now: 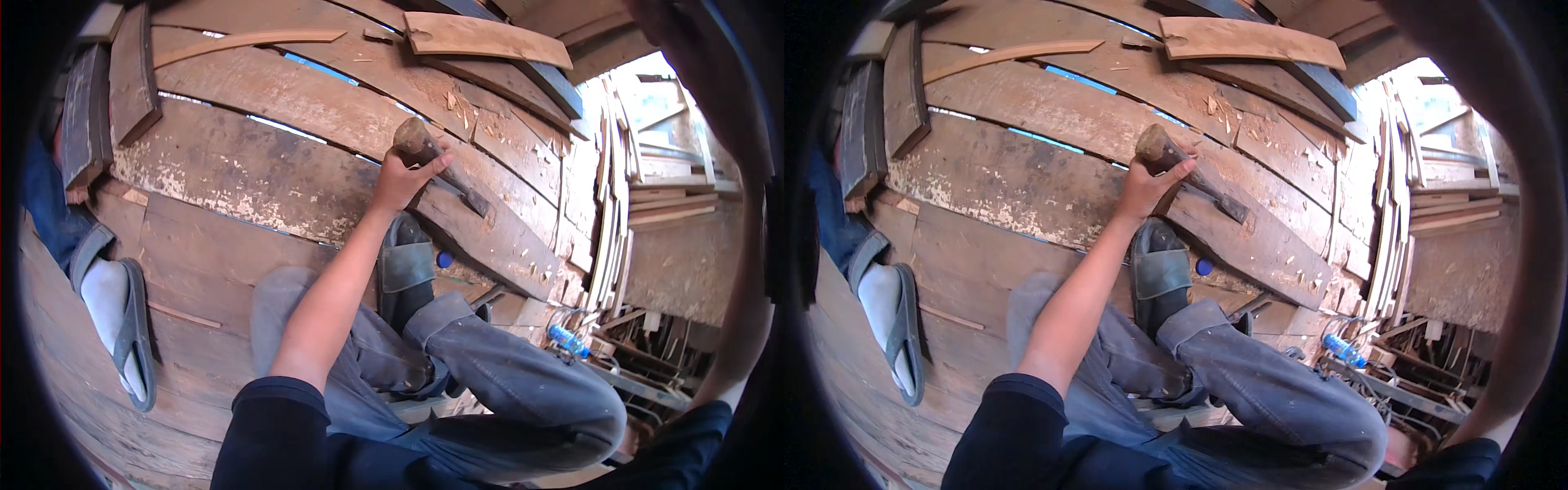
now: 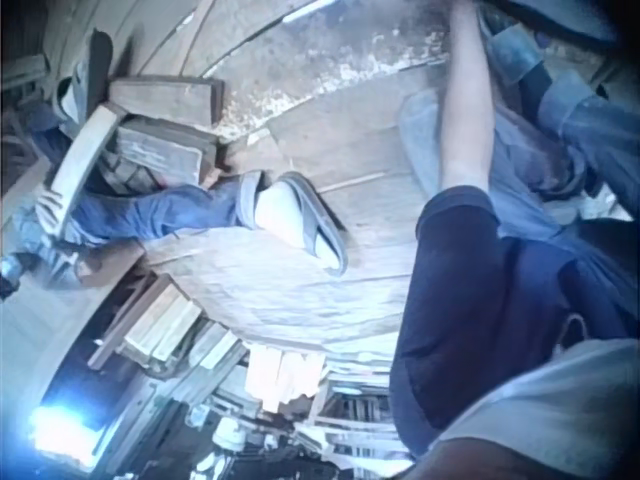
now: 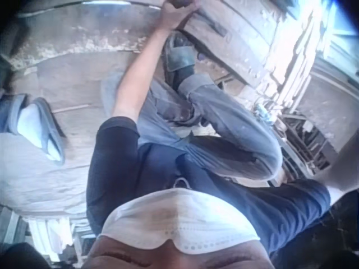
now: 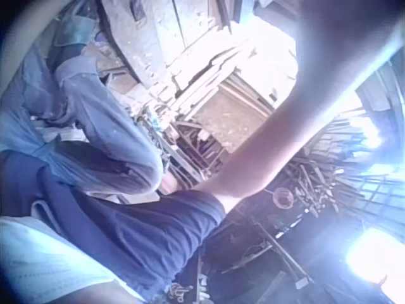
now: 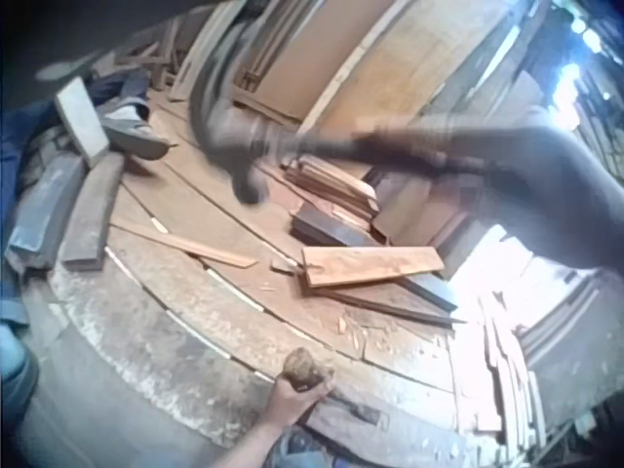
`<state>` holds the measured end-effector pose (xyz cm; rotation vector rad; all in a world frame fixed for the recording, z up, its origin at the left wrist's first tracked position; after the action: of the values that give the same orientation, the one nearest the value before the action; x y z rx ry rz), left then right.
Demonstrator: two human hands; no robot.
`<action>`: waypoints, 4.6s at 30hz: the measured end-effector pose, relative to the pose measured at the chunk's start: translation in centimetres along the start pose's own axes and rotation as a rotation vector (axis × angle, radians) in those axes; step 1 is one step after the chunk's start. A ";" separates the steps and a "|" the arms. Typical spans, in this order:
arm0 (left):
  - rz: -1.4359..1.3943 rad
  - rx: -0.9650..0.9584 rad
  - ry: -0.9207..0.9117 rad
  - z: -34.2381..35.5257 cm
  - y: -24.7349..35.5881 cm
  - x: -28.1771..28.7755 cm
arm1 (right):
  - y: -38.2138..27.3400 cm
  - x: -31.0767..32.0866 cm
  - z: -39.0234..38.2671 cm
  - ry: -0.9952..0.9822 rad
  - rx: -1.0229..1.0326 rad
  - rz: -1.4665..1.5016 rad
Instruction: Using a hammer and chisel to carve or shape a piece of wood while sitting on a wooden floor in a workshop.
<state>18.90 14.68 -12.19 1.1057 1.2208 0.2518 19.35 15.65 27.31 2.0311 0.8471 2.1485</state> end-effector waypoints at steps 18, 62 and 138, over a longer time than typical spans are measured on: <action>0.224 0.089 0.103 -0.7 -2.6 -2.1 | 1.9 -10.4 5.5 -0.344 0.029 0.175; -0.199 0.171 -0.322 -11.4 1.8 -6.0 | -25.3 -31.7 -46.5 0.402 -1.739 0.829; -0.475 1.097 -0.264 -21.0 -2.7 -4.4 | -15.0 2.3 -60.4 1.041 -1.230 1.063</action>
<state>-1.42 21.65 -10.05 1.6297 1.3405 -1.0136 -42.43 8.67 24.35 0.5724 -1.6268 2.8006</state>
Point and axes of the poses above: each hand's wrist, its own z-axis towards the middle knuckle, its own x-axis out of the back of the hand, y = z × x, the point moved 6 cm from there along z, towards the middle knuckle, and after that the axes turned 9 degrees about y, right-handed, at the moved point
